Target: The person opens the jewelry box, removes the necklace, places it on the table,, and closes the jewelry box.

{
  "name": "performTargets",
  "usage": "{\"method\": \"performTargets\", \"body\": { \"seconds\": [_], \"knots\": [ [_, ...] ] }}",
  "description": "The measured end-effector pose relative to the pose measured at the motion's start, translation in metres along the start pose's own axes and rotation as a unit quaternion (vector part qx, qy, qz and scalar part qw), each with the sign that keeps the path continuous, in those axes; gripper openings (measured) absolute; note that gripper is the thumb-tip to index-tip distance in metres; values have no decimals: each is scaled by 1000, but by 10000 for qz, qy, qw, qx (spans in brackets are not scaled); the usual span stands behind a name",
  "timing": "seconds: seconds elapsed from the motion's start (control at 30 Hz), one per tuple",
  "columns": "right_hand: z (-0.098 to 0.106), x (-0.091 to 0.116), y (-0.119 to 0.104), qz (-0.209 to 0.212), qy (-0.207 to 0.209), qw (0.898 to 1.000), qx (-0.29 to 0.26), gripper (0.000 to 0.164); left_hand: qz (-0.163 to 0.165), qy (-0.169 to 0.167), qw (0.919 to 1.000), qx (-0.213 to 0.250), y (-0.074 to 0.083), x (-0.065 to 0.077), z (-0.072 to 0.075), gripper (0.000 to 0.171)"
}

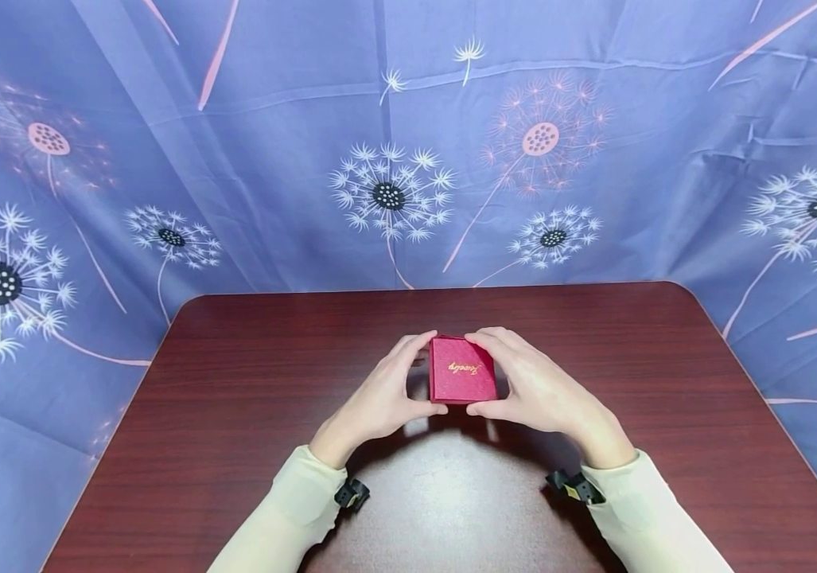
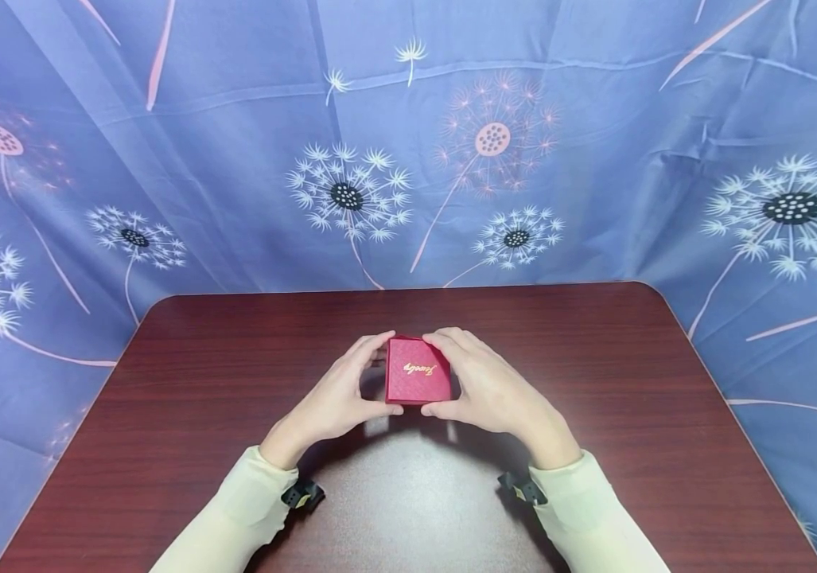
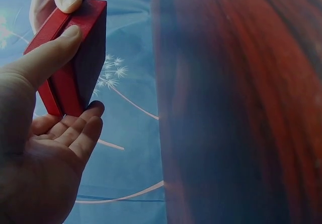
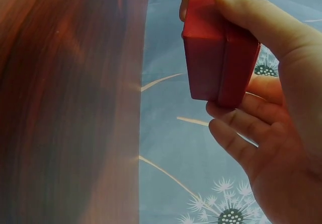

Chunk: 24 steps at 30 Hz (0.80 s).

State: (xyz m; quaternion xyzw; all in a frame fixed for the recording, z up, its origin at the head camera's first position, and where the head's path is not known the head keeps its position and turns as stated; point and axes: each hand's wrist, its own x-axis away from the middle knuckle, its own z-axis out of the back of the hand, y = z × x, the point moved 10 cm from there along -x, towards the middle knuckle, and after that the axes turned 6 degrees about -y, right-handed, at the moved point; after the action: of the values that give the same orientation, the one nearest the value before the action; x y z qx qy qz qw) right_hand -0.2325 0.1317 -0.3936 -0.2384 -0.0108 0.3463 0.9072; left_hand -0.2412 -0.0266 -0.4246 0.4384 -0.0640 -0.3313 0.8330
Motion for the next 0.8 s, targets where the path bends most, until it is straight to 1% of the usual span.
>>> {"method": "performTargets", "body": {
  "seconds": [0.27,0.5,0.8],
  "knots": [
    [0,0,1,-33,-3,10000,-41,96,65,-25,10000,-14,-3,0,0,105],
    [0,0,0,15,99,9999,-50,94,167,-49,9998,2,-4,0,0,105],
    [2,0,-4,86,188,9998,-26,94,125,22,9999,39,-7,1,1,103]
  ]
}}
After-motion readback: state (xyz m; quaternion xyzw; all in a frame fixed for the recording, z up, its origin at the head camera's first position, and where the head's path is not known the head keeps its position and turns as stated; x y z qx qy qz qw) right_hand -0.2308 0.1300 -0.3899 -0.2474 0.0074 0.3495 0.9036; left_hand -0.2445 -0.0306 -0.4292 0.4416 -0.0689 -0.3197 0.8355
